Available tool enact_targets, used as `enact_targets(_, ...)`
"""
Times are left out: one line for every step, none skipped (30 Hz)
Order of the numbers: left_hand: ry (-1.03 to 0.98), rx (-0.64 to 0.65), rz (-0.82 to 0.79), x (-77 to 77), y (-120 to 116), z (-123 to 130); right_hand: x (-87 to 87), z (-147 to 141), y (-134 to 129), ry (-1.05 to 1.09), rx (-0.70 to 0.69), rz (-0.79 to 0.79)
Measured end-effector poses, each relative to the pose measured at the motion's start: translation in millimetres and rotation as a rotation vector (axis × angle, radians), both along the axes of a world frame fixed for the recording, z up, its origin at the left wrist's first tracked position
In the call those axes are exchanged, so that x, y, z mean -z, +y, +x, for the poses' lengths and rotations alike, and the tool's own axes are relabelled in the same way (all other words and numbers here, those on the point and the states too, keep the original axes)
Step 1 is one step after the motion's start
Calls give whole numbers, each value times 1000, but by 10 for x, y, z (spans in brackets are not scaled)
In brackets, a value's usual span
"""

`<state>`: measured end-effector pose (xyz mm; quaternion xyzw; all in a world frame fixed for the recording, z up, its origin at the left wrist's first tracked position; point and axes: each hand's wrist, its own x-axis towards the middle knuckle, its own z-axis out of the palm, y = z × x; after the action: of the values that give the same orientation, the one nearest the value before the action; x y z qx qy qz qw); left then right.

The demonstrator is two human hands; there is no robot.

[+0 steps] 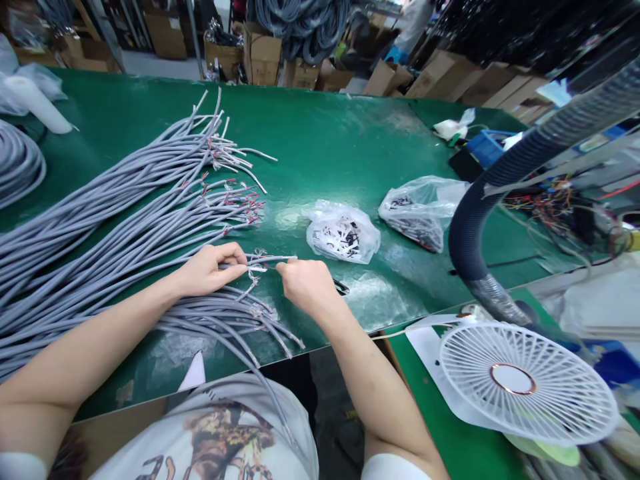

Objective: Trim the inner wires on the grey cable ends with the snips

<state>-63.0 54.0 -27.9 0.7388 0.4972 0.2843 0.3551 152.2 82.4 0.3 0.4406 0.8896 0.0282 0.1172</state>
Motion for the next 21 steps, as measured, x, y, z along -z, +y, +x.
enact_targets(-15,-5,-7,-4,4,-3,16,49,12,21,32,19)
enact_targets(-21,-9,-13,-7,7,-4,28,101,15,58,63,44)
enact_targets(-21,-13,-17,-9,10,-3,34,151,8,112,88,74)
enact_targets(-18,-17,-21,-10,11,-2,34,197,-11,177,102,107)
enact_targets(-14,-19,-25,-11,12,0,28,235,-40,251,103,135)
enact_targets(-10,-23,-28,-11,13,3,17,263,-79,327,93,157)
enact_targets(-7,-27,-29,-10,13,5,3,279,-124,398,72,171)
enact_targets(-6,-29,-27,-7,13,8,-12,282,-172,461,42,174)
enact_targets(-6,-30,-23,-4,13,9,-26,275,-218,510,6,165)
enact_targets(-6,-31,-17,0,13,10,-36,258,-259,544,-31,151)
enact_targets(-6,-31,-9,4,12,9,-40,235,-291,556,-63,137)
enact_targets(-6,-31,-3,9,11,8,-37,210,-312,549,-85,127)
enact_targets(-7,-33,5,15,9,7,-28,184,-321,530,-96,122)
enact_targets(-9,-34,11,20,7,5,-13,163,-320,503,-95,124)
enact_targets(-12,-36,15,26,4,4,6,146,-311,475,-86,128)
enact_targets(-17,-38,19,31,2,3,26,136,-295,449,-75,128)
enact_targets(-22,-41,23,35,-1,3,45,133,-276,427,-63,126)
enact_targets(-30,-43,28,38,-3,3,62,138,-257,412,-52,126)
enact_targets(-39,-43,33,40,-5,4,74,148,-239,403,-37,131)
enact_targets(-47,-40,37,42,-6,5,81,164,-224,403,-19,144)
enact_targets(-54,-37,41,43,-7,7,82,183,-213,415,1,167)
